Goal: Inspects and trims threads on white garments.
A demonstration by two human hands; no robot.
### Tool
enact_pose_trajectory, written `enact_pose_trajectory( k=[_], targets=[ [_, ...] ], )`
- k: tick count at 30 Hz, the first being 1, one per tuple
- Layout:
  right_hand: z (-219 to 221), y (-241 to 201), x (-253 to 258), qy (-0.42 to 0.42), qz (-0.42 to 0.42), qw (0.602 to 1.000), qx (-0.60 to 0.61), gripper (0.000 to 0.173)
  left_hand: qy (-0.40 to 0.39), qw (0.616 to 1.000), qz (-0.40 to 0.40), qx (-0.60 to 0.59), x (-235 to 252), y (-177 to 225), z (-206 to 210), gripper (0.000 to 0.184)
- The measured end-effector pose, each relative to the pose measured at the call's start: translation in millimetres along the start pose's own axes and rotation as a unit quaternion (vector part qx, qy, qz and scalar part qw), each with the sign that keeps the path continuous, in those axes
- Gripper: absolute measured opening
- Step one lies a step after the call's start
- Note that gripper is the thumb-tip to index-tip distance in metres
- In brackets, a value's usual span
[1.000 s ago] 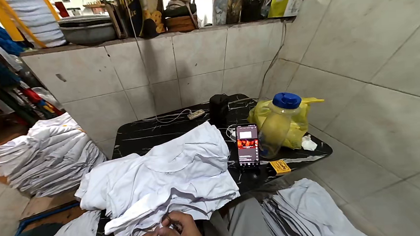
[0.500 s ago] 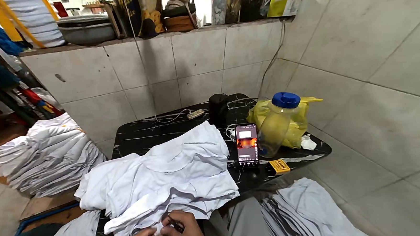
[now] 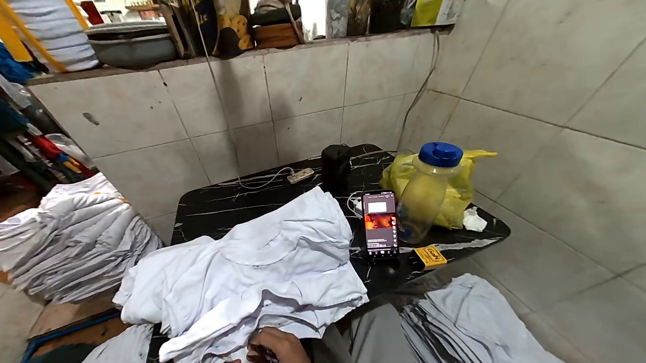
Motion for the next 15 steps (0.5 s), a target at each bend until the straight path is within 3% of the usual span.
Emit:
enact_pose_trajectory(
  k=[10,15],
  targets=[
    [0,-7,-5,-0.031,0.035,0.997,-0.067,0.022,-0.124,0.987,0.003,0.102,0,3,-9,0.018],
    [-2,-15,-5,-0.038,0.056,0.991,-0.116,0.024,-0.103,0.991,0.024,0.079,1,4,-5,0.019]
  ],
)
Point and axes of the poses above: each hand's wrist, its own x-axis towards the middle knuckle, its own z-axis out of the palm, y = z × x, the point moved 2 cm from there along x, towards the middle knuckle, and after that the axes turned 11 degrees about x, right-handed, at the moved point
